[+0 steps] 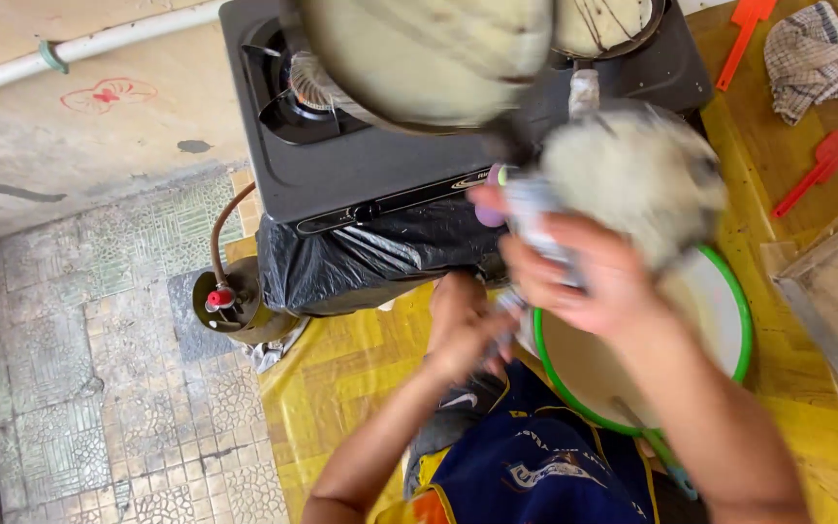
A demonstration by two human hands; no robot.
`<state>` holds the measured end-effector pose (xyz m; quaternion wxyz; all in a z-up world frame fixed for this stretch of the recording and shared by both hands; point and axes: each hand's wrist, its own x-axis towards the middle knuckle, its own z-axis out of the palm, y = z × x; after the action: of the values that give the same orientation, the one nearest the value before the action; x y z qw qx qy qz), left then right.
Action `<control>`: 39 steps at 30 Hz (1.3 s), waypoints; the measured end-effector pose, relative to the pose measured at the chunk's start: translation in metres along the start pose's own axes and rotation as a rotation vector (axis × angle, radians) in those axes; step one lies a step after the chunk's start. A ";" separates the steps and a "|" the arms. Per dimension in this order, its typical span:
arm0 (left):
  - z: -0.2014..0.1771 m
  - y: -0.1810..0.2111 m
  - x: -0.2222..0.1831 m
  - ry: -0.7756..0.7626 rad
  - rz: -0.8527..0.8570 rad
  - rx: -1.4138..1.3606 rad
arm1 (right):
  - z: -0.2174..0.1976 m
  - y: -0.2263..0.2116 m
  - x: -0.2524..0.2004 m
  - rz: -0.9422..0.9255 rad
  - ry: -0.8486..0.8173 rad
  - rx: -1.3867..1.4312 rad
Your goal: Preparing crepes by pouring batter into multiple pans on a gas stove, adding toppings, and stacking the finished products.
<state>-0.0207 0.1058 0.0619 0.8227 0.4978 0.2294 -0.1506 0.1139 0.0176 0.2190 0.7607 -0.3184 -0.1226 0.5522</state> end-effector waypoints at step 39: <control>-0.136 -0.093 0.015 0.113 -0.235 -0.327 | -0.398 -0.018 -0.533 1.058 1.942 -2.490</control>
<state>-0.0831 0.1837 -0.0697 0.8550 0.3353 0.3533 -0.1781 0.1502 -0.6138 0.0127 0.4122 0.8956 -0.1427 0.0874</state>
